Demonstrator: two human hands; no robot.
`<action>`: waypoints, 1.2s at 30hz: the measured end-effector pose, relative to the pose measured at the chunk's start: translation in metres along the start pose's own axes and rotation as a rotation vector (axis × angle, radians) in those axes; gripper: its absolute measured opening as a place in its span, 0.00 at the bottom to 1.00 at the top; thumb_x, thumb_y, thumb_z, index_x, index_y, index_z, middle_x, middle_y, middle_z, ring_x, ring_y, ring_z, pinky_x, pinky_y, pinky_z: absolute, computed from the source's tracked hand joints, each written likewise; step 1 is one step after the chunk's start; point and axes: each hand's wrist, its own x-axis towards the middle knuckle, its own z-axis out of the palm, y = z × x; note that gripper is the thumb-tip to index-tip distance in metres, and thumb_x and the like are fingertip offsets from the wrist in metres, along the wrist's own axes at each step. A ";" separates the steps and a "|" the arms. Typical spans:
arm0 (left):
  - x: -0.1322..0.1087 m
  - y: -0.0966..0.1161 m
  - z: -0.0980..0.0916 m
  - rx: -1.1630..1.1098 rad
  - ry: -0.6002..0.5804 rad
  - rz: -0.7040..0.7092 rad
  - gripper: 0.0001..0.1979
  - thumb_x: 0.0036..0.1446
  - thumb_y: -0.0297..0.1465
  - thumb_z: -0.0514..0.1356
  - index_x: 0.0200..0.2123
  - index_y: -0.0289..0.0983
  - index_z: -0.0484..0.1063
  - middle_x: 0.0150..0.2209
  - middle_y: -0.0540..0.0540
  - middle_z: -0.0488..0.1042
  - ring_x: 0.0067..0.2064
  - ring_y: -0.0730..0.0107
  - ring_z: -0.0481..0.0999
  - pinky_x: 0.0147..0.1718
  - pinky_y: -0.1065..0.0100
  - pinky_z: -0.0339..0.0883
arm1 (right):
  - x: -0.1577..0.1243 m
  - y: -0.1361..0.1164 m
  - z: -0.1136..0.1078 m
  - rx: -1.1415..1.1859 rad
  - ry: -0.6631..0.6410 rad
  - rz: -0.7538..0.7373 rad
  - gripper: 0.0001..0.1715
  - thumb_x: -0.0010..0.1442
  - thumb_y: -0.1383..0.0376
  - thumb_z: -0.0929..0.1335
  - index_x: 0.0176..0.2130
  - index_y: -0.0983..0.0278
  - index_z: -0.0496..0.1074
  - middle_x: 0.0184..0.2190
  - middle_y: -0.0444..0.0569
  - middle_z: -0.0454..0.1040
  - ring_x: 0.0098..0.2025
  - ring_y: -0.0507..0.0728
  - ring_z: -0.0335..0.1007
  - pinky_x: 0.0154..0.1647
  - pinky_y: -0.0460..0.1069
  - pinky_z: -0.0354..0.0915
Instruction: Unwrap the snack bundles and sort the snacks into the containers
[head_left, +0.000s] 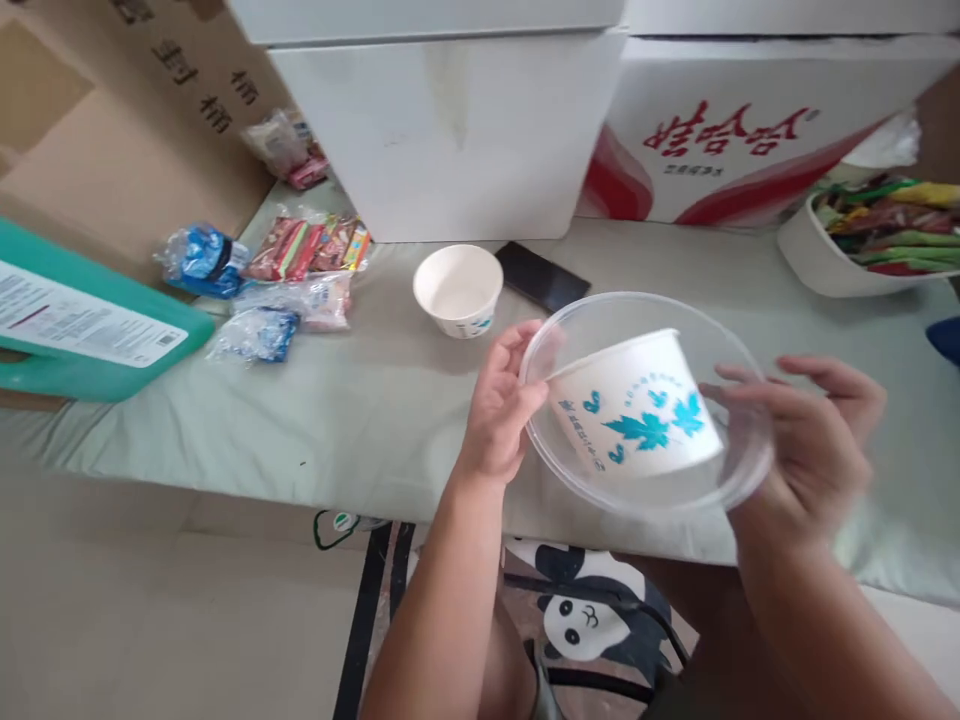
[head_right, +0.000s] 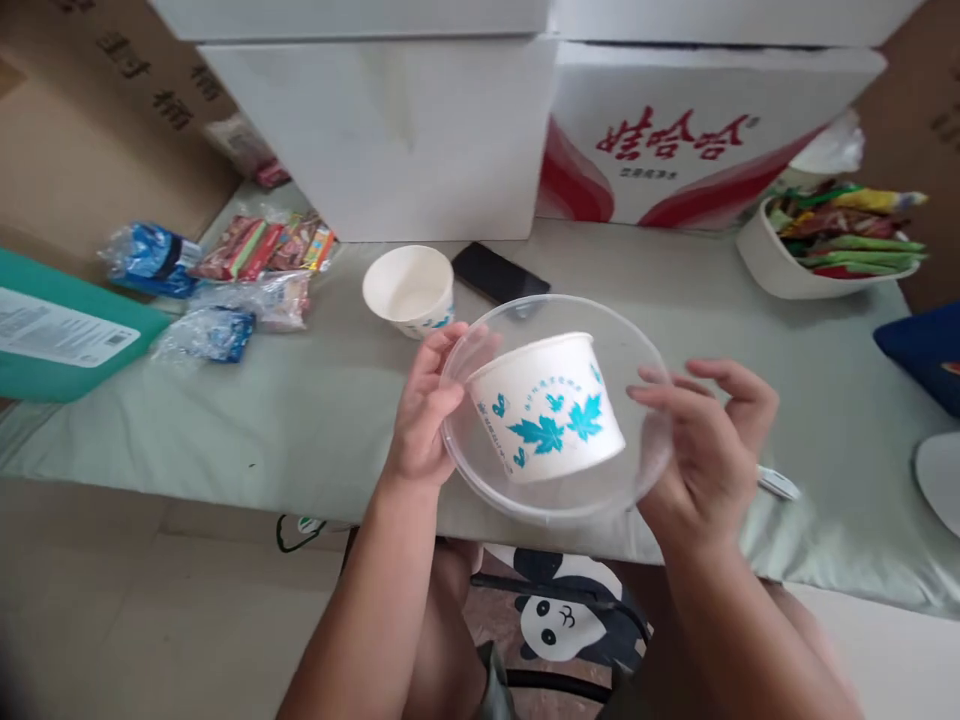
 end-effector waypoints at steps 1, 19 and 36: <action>0.001 -0.012 0.010 0.031 0.041 -0.017 0.25 0.50 0.34 0.70 0.52 0.47 0.73 0.60 0.46 0.76 0.67 0.53 0.70 0.66 0.51 0.65 | 0.001 0.012 -0.004 -0.040 0.011 0.021 0.05 0.60 0.67 0.72 0.37 0.57 0.81 0.43 0.50 0.71 0.42 0.58 0.76 0.45 0.58 0.74; 0.030 -0.092 0.058 0.538 0.000 0.166 0.26 0.38 0.26 0.58 0.45 0.43 0.75 0.53 0.46 0.79 0.57 0.55 0.78 0.56 0.57 0.71 | 0.033 0.051 -0.044 -0.115 -0.422 -0.182 0.29 0.56 0.69 0.65 0.57 0.59 0.71 0.56 0.55 0.76 0.60 0.69 0.71 0.63 0.67 0.62; 0.037 -0.095 0.075 0.561 0.037 0.079 0.11 0.57 0.40 0.63 0.42 0.43 0.75 0.31 0.51 0.73 0.35 0.69 0.76 0.38 0.66 0.71 | 0.027 0.049 -0.054 -0.005 0.369 -0.159 0.02 0.70 0.60 0.65 0.43 0.52 0.68 0.32 0.46 0.67 0.36 0.60 0.71 0.38 0.57 0.68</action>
